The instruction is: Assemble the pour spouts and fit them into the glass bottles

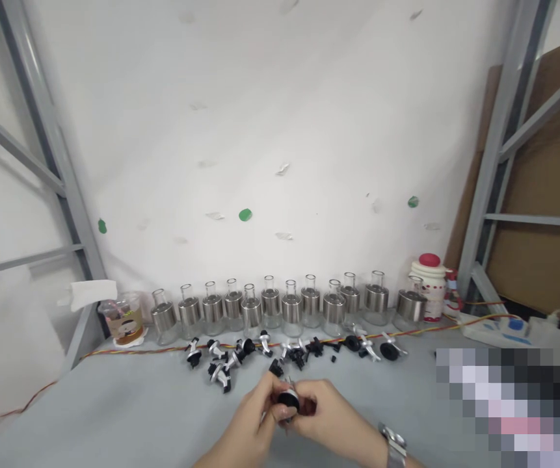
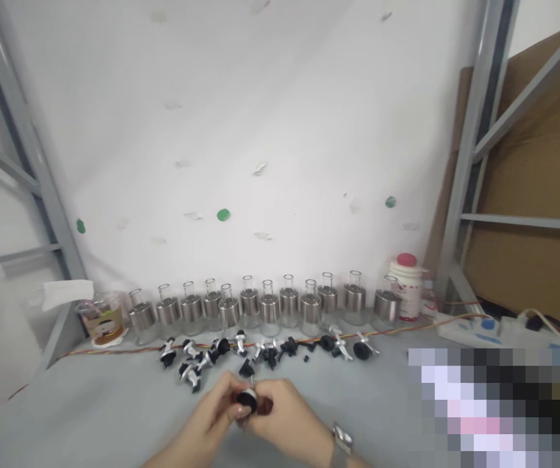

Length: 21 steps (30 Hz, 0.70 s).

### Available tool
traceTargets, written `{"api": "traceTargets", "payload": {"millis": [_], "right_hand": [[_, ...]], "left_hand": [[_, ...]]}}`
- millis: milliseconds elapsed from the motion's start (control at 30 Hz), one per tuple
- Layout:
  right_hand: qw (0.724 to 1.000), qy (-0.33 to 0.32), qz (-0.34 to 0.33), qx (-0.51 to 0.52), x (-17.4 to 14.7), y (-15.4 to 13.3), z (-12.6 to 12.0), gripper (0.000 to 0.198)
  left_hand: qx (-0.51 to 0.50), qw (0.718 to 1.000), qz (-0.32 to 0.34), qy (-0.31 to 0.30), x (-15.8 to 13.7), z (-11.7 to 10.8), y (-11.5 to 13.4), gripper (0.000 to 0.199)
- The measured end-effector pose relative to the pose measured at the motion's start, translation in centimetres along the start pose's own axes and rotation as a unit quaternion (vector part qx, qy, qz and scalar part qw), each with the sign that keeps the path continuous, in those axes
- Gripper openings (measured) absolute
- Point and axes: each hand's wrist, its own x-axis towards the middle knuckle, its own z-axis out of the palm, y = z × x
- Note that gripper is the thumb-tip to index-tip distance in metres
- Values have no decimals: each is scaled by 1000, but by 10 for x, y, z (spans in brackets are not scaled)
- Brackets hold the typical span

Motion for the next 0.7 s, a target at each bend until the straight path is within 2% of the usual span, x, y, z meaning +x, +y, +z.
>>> {"api": "traceTargets", "payload": {"millis": [67,167,233,300,367,467,567,600,700], "right_hand": [[1000,-10,-2,-7,2,1,-6,17],[998,-21,10,-60,6,3,-31,10],[989,54,26,-138,10,10,-55,12],[952,167,74,-246,15,22,-75,13],[929,212,108,-283,18,37,-88,16],[908,246,141,-309,22,58,-88,25],[902,257,141,-316,26,71,-79,19],[905,255,138,-312,28,73,-77,14],[914,252,130,-290,32,76,-75,3]], "left_hand": [[-25,999,3,21,4,-3,1,16],[-85,993,11,75,10,-9,8,32],[-119,987,-10,107,14,-14,12,34],[-158,976,-45,143,16,-18,13,26],[-200,962,-77,171,18,-19,9,25],[-227,951,-90,189,19,-18,1,33],[-222,953,-75,193,19,-14,-5,62],[-216,955,-71,191,18,-13,-6,65],[-188,964,-68,174,17,-10,-7,47]]}}
